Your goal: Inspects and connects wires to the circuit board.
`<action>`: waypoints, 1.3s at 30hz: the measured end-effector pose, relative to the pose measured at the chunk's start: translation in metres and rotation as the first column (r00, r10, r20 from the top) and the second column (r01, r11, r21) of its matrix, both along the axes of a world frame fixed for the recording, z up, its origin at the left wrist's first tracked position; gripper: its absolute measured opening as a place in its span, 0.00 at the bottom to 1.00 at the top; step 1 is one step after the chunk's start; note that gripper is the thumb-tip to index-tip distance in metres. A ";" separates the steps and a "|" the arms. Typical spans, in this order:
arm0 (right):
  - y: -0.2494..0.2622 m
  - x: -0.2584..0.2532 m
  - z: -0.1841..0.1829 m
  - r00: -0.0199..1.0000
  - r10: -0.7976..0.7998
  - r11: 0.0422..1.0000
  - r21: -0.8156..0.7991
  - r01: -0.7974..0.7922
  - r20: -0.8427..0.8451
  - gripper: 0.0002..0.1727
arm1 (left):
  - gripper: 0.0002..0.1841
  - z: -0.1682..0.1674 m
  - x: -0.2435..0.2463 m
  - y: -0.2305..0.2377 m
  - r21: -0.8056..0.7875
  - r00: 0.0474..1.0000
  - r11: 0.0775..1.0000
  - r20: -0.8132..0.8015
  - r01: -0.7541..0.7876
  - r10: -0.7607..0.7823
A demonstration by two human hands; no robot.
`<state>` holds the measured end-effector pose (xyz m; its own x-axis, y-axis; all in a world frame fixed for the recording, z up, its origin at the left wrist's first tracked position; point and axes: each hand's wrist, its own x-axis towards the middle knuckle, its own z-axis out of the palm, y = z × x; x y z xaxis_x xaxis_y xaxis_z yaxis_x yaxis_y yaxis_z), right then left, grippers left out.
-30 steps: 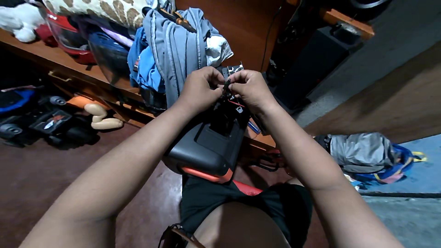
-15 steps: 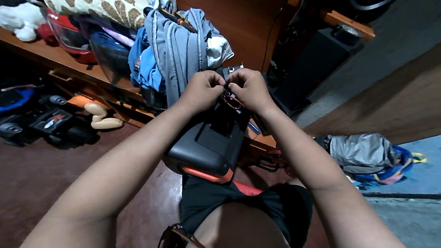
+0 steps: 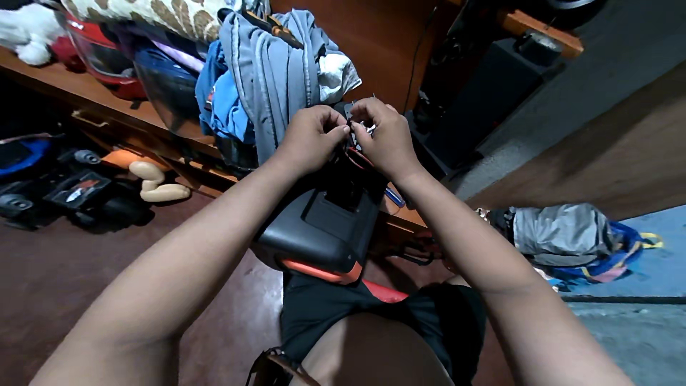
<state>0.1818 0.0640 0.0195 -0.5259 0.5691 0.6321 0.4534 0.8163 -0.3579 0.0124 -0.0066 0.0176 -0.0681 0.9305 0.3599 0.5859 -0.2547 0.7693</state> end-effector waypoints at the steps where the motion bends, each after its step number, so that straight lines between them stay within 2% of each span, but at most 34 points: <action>1: -0.002 -0.001 -0.001 1.000 -0.030 0.999 0.015 0.030 -0.001 0.13 | 0.06 0.000 0.001 0.001 -0.002 1.000 1.000 0.016 -0.001 0.001; 7: -0.008 -0.003 -0.003 0.986 -0.165 0.979 0.115 0.166 -0.019 0.16 | 0.06 0.000 0.000 0.000 -0.022 0.996 0.997 0.056 -0.067 0.068; 9: -0.006 -0.002 0.000 0.984 -0.177 0.982 0.068 0.178 -0.030 0.10 | 0.06 0.000 -0.001 -0.001 -0.025 0.994 0.996 0.053 -0.091 0.092; 11: -0.007 -0.001 0.006 0.991 -0.134 0.989 -0.065 0.135 0.006 0.08 | 0.06 0.000 -0.002 -0.001 -0.010 0.993 0.994 0.049 -0.106 0.106; 14: -0.008 0.000 0.015 0.997 -0.051 0.946 -0.317 0.068 0.061 0.08 | 0.06 -0.001 -0.001 0.000 0.014 0.993 0.994 0.044 -0.108 0.107; 17: -0.005 -0.001 0.016 0.998 -0.006 0.873 -0.487 -0.024 -0.061 0.06 | 0.10 -0.012 -0.006 0.003 0.126 0.997 0.989 -0.031 -0.073 0.078; 20: -0.008 -0.003 0.015 0.987 -0.020 0.819 -0.568 -0.074 -0.157 0.06 | 0.07 -0.007 -0.004 0.001 0.116 0.996 0.992 -0.054 -0.057 0.064; 25: -0.011 -0.005 0.010 0.964 -0.040 0.787 -0.603 -0.133 -0.264 0.04 | 0.04 -0.001 -0.001 -0.003 0.135 0.993 0.990 -0.104 -0.048 0.063; 29: -0.011 -0.004 0.008 0.958 -0.013 0.794 -0.585 -0.165 -0.287 0.03 | 0.05 -0.002 -0.003 -0.002 0.139 0.990 0.989 -0.120 -0.053 0.070; 32: -0.009 -0.003 0.006 0.953 0.012 0.797 -0.572 -0.191 -0.302 0.04 | 0.07 0.001 0.001 -0.002 0.070 0.997 0.995 -0.022 -0.070 0.072; 35: -0.009 -0.003 0.005 0.948 0.032 0.794 -0.568 -0.217 -0.316 0.04 | 0.14 -0.001 0.004 -0.001 0.037 0.996 0.998 0.077 -0.048 0.045; 39: -0.007 -0.003 0.005 0.942 0.079 0.807 -0.534 -0.252 -0.326 0.06 | 0.17 0.001 0.005 -0.002 0.020 0.997 0.998 0.057 -0.052 0.051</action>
<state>0.1789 0.0568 0.0242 -0.4993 0.7879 0.3604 0.1421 0.4848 -0.8630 0.0177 -0.0087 0.0181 -0.1367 0.9173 0.3740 0.5541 -0.2422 0.7965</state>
